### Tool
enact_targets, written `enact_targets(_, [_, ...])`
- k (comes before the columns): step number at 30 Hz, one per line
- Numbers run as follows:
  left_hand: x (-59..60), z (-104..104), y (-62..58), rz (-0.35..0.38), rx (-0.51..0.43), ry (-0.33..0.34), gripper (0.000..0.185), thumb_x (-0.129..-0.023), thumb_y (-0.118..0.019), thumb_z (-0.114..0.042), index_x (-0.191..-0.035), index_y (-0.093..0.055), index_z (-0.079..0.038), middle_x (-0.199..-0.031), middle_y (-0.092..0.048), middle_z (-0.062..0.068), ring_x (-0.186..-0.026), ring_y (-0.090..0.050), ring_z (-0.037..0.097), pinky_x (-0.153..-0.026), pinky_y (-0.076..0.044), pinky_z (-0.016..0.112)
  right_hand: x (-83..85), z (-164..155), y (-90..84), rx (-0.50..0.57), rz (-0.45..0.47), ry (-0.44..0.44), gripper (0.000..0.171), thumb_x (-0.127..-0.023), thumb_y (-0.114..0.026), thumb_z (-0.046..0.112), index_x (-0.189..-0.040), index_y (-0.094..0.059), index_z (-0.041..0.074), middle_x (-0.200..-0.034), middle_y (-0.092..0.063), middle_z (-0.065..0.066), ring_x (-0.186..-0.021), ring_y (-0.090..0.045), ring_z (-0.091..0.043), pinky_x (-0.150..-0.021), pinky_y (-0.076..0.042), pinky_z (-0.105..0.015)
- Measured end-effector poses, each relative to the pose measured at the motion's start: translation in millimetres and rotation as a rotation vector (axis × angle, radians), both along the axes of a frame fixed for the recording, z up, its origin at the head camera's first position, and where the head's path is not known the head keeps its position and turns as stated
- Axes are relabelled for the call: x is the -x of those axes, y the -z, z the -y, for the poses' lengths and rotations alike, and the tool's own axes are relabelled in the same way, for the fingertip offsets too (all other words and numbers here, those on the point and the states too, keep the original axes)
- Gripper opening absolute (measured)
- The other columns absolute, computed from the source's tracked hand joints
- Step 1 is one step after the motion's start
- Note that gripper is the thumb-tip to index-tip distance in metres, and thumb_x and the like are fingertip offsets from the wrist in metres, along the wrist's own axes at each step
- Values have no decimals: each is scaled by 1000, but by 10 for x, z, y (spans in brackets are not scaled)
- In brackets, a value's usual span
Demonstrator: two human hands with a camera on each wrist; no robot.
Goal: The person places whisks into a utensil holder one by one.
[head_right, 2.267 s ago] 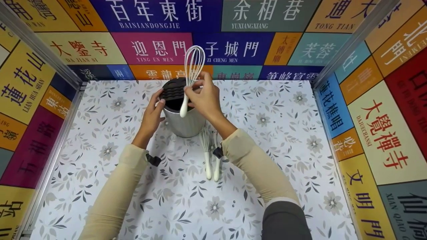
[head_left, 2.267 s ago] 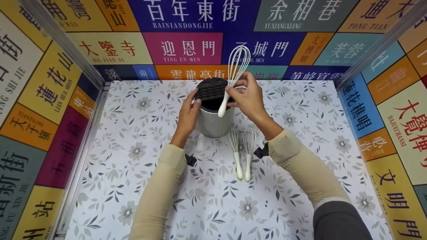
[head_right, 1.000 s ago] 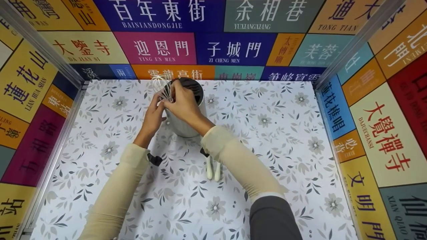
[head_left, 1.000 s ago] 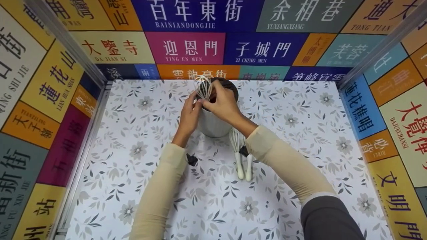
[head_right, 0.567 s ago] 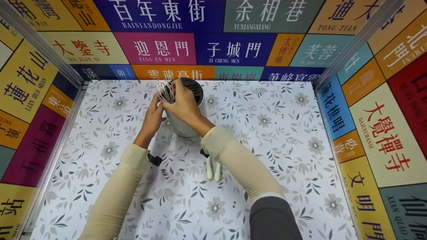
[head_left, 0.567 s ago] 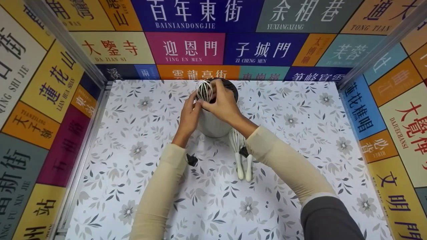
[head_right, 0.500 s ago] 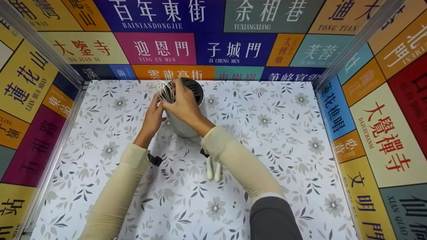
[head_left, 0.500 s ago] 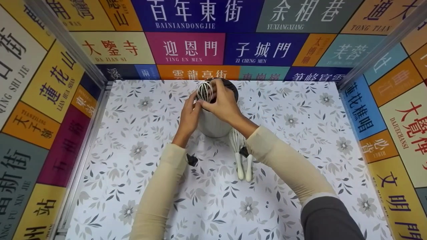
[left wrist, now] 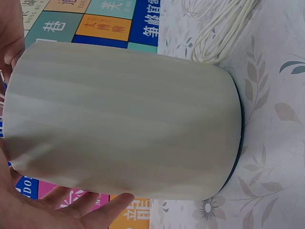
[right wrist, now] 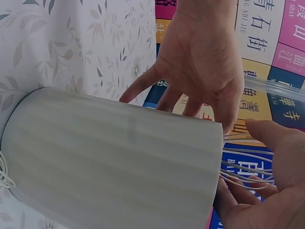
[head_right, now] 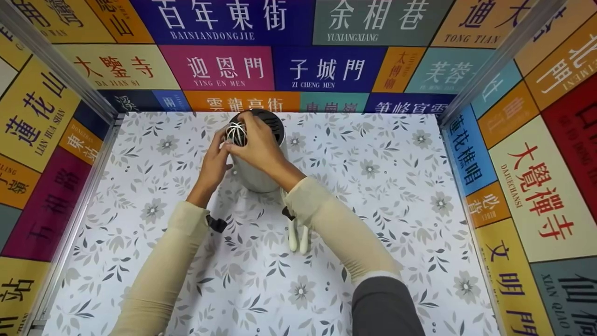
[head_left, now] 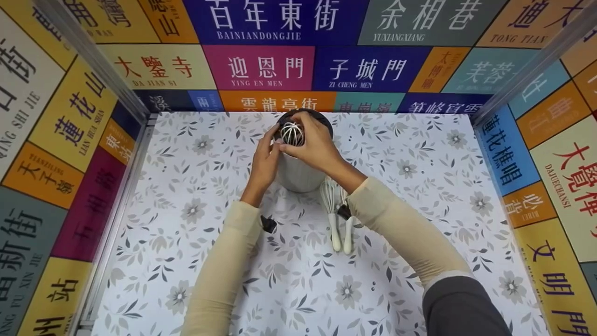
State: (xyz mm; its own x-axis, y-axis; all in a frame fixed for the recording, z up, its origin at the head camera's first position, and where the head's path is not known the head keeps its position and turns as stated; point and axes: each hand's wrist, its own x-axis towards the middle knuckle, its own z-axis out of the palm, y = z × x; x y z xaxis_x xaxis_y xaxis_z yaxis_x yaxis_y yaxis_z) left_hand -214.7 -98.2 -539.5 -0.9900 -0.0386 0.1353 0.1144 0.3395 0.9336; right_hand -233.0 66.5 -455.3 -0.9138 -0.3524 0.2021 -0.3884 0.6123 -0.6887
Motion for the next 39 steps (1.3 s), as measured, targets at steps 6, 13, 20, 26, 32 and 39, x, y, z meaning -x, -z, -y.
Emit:
enact_targets(6, [-2,6,2,-6,11,1,51,-109,-42,-44,-157,-41,-27,-155,-45,9,-143,-44,21,-117,-40,43,-6,-60,-30,0,7,-18,71,-80,-86,44,-134,-53,13,-136,-61,-7,-130,-57,-24,-111,-45,-41])
enact_targets(13, [-21,6,7,-18,-7,17,50,-109,-41,-43,-157,-40,-29,-156,-44,9,-145,-42,22,-117,-39,44,-35,-181,-82,4,18,-30,75,-80,-85,49,-135,-53,10,-131,-63,-9,-125,-58,-24,-108,-45,-43])
enact_targets(20, [-17,2,-7,-10,-26,5,49,-109,-43,-40,-156,-42,-29,-156,-45,8,-145,-42,19,-118,-39,42,-56,-383,-201,53,42,17,75,-81,-84,50,-136,-53,9,-128,-64,-13,-115,-63,-25,-103,-50,-39])
enact_targets(26, [-4,-2,-5,-21,-23,-3,48,-109,-44,-37,-156,-44,-26,-155,-46,9,-144,-42,20,-117,-40,40,-78,-678,-332,117,74,60,75,-81,-84,50,-136,-53,10,-129,-63,-12,-110,-68,-31,-92,-57,-46])
enact_targets(32, [4,-5,-4,-10,-18,-5,48,-109,-44,-37,-156,-43,-26,-157,-44,8,-145,-42,19,-118,-39,40,-139,-1032,-399,157,61,130,70,-83,-81,53,-135,-55,15,-127,-65,-5,-109,-69,-23,-90,-56,-41])
enact_targets(39, [-2,-4,1,-7,-11,-2,49,-109,-43,-38,-156,-43,-27,-157,-44,6,-146,-41,18,-119,-38,40,-263,-1419,-216,143,57,198,65,-86,-77,53,-134,-56,15,-120,-69,-5,-104,-71,-25,-87,-57,-44])
